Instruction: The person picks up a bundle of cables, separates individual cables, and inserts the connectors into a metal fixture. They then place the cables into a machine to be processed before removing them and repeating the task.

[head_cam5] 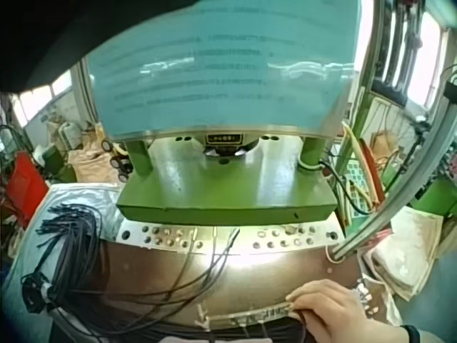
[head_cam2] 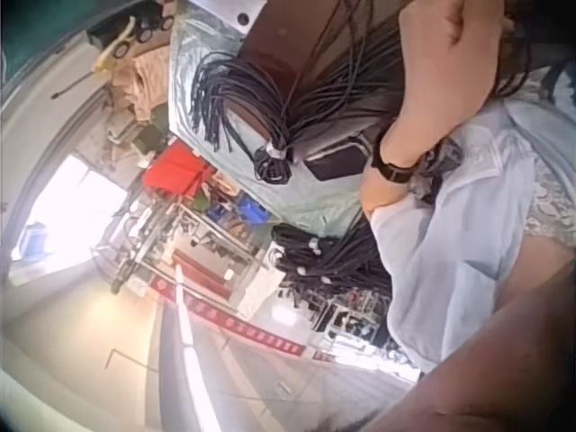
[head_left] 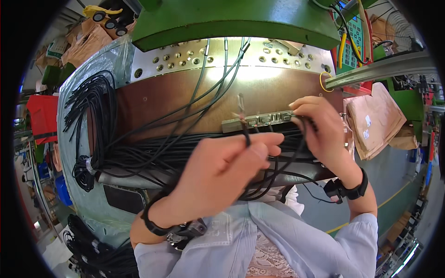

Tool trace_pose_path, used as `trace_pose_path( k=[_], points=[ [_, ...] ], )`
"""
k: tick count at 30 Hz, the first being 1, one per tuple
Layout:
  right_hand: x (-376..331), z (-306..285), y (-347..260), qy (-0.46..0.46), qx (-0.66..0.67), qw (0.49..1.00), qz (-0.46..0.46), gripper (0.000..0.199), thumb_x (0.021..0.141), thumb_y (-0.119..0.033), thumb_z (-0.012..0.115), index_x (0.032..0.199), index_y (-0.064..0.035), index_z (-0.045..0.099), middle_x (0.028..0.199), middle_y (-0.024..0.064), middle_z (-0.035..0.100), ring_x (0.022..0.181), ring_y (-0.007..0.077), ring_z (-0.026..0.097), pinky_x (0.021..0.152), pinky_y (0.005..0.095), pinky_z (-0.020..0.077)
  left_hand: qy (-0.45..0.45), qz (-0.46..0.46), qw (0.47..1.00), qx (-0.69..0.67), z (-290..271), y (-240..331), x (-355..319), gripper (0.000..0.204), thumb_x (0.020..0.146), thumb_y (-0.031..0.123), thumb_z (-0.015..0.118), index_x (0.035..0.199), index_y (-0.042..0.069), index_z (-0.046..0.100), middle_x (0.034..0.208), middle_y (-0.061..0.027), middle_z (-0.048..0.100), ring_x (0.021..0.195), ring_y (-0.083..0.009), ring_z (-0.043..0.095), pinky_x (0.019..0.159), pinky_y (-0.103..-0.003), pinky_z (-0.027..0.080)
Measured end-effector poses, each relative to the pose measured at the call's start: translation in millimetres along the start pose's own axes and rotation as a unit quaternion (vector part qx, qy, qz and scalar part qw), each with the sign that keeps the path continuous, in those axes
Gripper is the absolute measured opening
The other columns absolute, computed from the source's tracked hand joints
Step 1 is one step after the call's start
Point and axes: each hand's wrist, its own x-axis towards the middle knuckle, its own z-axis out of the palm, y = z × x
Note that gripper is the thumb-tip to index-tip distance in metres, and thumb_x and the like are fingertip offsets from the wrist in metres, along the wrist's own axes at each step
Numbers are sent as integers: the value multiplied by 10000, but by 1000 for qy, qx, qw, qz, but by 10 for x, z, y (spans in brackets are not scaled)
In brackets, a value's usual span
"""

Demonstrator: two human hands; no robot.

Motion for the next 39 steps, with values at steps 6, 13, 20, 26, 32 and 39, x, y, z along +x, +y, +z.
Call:
trace_pose_path(
  k=[6, 13, 20, 26, 32, 39],
  points=[
    [-142, 91, 119, -38, -10, 999, 4, 239, 765, 71, 653, 975, -26, 593, 979, 105, 669, 910, 320, 642, 786, 387, 531, -156, -162, 973, -55, -141, -46, 105, 416, 1033, 331, 513, 944, -36, 686, 774, -77, 697, 644, -95, 635, 602, -214, 493],
    [105, -127, -52, -26, -79, 994, -68, 274, 685, 3, 671, 951, -33, 611, 944, 88, 649, 854, 294, 644, 714, 387, 530, -159, -270, 946, -77, 6, -94, 344, 480, 1024, 386, 508, 826, -16, 682, 690, -102, 677, 589, -148, 659, 537, -232, 490],
    [31, -234, 78, -15, -38, 998, -38, 197, 773, 4, 649, 967, -23, 624, 989, 117, 668, 823, 266, 670, 696, 339, 537, -238, -130, 938, 218, 43, 213, 235, 441, 968, 361, 593, 734, -3, 677, 561, -84, 613, 489, -178, 610, 503, -299, 469],
    [-224, -61, 231, -36, 110, 986, 121, 196, 808, 131, 605, 947, -6, 586, 995, 119, 672, 825, 285, 670, 708, 329, 536, -66, 30, 954, 291, -179, -10, 85, 264, 941, 271, 638, 892, 25, 716, 688, -149, 650, 578, -253, 647, 564, -321, 499],
    [-218, -103, 246, -81, 77, 988, 103, 196, 800, 119, 607, 934, -22, 581, 1006, 102, 644, 809, 285, 661, 680, 337, 530, 167, 101, 940, 280, -746, -227, 254, 261, 971, 208, 606, 1102, -3, 684, 1043, -122, 714, 934, -143, 656, 826, -272, 505],
    [-108, -73, 157, -112, 38, 989, 86, 213, 792, 116, 609, 944, -22, 549, 994, 106, 603, 852, 279, 625, 720, 340, 509, 57, 160, 984, -62, -1098, -468, 1284, 363, 1018, 176, 492, 1304, -47, 515, 1270, -179, 609, 1093, -254, 613, 990, -368, 482]
  ],
)
